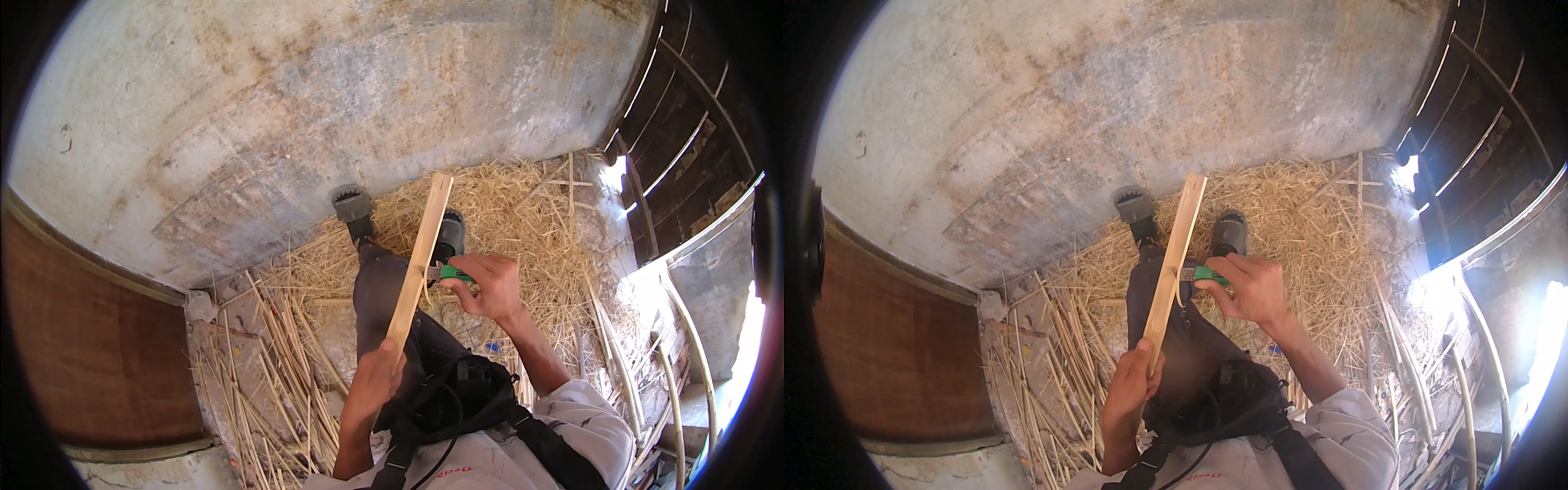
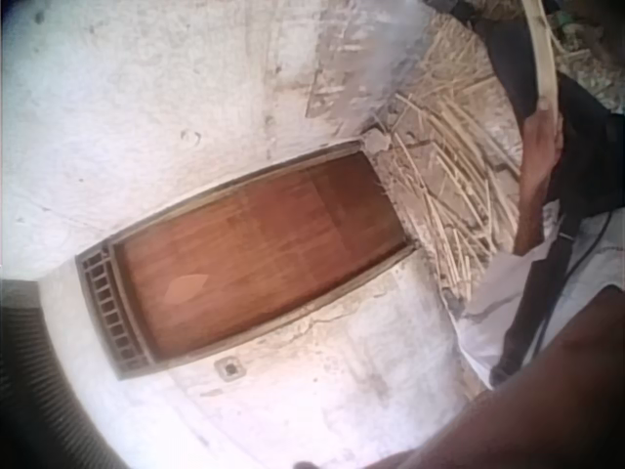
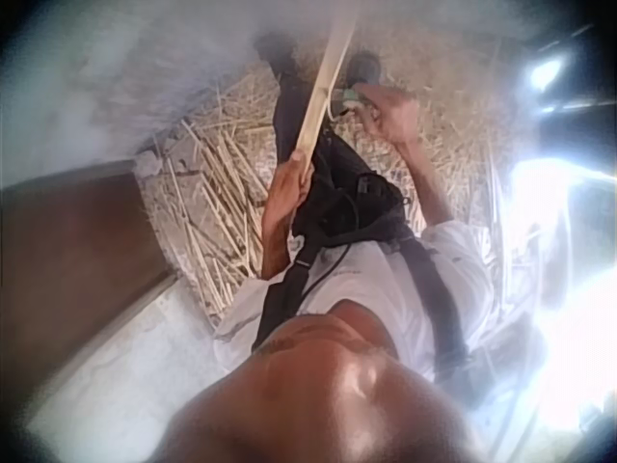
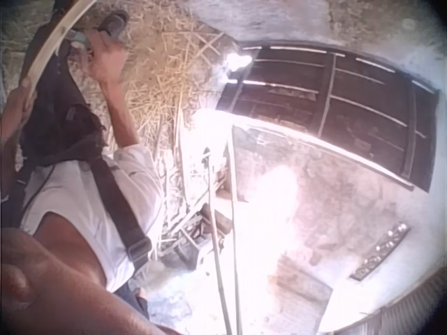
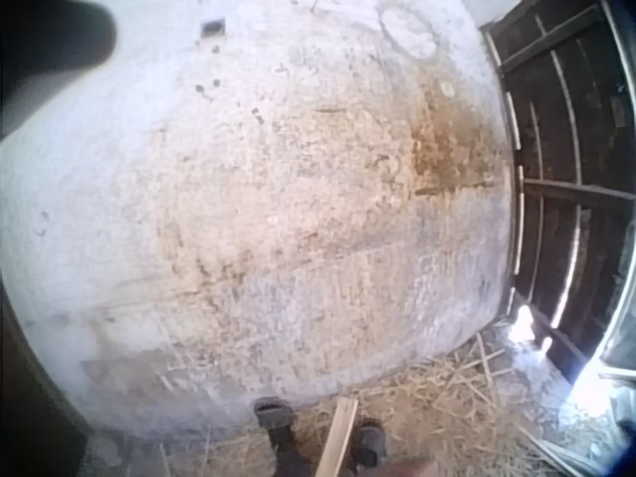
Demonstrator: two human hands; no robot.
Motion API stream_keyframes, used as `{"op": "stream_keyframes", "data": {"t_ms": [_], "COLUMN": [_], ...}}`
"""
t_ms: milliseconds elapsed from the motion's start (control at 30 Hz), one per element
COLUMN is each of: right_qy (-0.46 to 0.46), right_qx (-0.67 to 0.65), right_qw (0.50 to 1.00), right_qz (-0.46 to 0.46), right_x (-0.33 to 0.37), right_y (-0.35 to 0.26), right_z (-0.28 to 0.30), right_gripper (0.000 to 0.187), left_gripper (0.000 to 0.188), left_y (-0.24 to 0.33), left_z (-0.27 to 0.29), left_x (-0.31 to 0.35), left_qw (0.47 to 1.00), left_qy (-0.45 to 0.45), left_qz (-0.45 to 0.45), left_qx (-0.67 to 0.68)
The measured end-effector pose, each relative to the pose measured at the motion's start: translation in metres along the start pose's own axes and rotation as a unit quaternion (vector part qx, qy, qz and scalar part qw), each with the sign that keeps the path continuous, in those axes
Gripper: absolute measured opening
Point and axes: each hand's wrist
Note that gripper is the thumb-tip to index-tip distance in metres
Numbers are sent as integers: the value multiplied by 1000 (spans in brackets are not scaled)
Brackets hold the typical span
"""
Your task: The person shaves a thin wooden stick using a utility knife while sitting on a floor covered in wood shavings.
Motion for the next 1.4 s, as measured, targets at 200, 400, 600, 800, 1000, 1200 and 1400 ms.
{"op": "stream_keyframes", "data": {"t_ms": [200,400,600,800,1000,1200,1400], "right_qy": [7,50,83,119,-28,-116,-130], "right_qx": [-11,-18,64,-112,-217,-344,-391], "right_qw": [1000,996,941,921,907,888,886], "right_qz": [-28,-73,-321,-354,-359,-284,-214], "right_x": [-4,-11,-34,-20,-3,-7,-12], "right_y": [4,30,93,139,103,38,12], "right_z": [-1,-7,11,40,25,11,11], "right_gripper": [25,27,42,45,38,31,33], "left_gripper": [65,57,56,53,58,60,58], "left_y": [4,-13,-28,-16,5,3,4], "left_z": [1,9,22,31,23,21,16], "left_x": [6,13,34,34,15,-2,-7], "left_qw": [1000,1000,992,994,998,1000,999], "left_qy": [1,-10,-63,8,28,-17,-41], "left_qz": [-4,26,108,112,56,-12,-32], "left_qx": [-25,12,-20,-12,12,-6,3]}}
Point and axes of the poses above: each hand's wrist, its own x-axis away from the middle knuckle, its own z-axis out of the back of the hand, y = z × x, and after that the axes turned 6 degrees about -z, right-handed
